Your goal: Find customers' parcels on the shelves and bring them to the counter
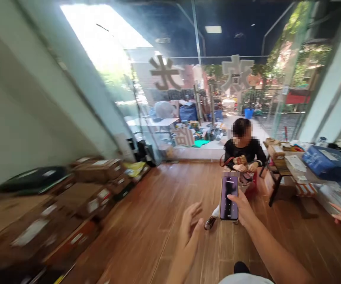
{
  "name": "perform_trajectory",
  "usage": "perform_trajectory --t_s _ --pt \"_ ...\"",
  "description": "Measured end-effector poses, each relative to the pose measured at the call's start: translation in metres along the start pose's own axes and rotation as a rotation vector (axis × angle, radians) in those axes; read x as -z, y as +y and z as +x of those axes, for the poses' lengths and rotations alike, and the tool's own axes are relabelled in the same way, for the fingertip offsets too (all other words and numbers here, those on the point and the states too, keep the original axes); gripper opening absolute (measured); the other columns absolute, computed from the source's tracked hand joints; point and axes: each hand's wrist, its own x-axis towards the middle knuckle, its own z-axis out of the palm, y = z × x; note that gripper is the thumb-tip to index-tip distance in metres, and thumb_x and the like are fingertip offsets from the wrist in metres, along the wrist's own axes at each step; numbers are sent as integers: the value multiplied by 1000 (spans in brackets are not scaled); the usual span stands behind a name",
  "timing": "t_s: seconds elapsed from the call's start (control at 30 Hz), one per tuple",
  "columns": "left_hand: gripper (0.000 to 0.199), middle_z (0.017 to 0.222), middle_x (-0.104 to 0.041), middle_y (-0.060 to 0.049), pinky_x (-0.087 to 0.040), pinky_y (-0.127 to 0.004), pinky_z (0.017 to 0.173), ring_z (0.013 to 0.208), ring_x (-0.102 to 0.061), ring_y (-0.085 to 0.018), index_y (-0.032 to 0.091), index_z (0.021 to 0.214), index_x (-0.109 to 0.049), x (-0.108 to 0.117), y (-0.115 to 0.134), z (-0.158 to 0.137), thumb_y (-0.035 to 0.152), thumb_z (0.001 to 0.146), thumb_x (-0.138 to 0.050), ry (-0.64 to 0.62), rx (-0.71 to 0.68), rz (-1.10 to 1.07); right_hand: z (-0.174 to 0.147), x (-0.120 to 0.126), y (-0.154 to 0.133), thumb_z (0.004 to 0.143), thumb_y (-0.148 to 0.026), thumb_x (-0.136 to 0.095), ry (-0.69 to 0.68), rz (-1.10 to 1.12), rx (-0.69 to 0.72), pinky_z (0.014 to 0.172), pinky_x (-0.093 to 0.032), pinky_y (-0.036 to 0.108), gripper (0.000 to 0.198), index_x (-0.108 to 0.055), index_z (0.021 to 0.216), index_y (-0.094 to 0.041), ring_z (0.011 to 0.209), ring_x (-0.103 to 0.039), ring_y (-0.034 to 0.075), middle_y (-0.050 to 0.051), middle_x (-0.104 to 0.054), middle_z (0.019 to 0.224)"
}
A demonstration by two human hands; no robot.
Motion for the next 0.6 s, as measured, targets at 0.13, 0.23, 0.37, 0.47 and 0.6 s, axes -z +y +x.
perform_trajectory --t_s 0.13,0.23,0.37,0.47,0.6 --pt "67 134 -62 -13 -54 -38 97 122 -60 -31 21 121 -69 21 -10 -25 72 76 -66 169 86 -67 -18 -62 34 59 -29 -91 -171 -23 -75 81 -54 35 50 -68 103 -25 83 -68 21 -1 -76 93" --pt "67 121 -67 -13 -54 -38 93 115 -63 -31 20 112 -71 49 -21 -52 73 72 -68 420 93 -89 -35 -99 57 60 -26 -87 -295 -19 -193 80 -54 35 47 -68 103 -26 83 -67 21 -2 -75 91" --pt "68 118 -71 -13 -54 -37 87 108 -67 -31 20 105 -72 105 -43 -108 76 65 -70 745 156 -92 -61 -136 82 60 -23 -83 -499 -4 -401 80 -55 34 50 -68 107 -27 85 -68 21 -2 -75 94" --pt "71 119 -71 -12 -52 -35 86 105 -68 -30 21 103 -71 140 -71 -167 79 61 -69 982 234 -86 -80 -158 100 52 -17 -90 -691 -24 -495 79 -56 33 67 -66 114 -28 88 -68 21 -1 -75 99" --pt "74 111 -73 -11 -50 -34 84 101 -68 -28 23 101 -71 158 -110 -248 82 57 -70 1233 349 -120 -107 -189 127 52 -22 -95 -883 -64 -626 82 -57 34 70 -65 115 -28 91 -69 21 -1 -76 101"
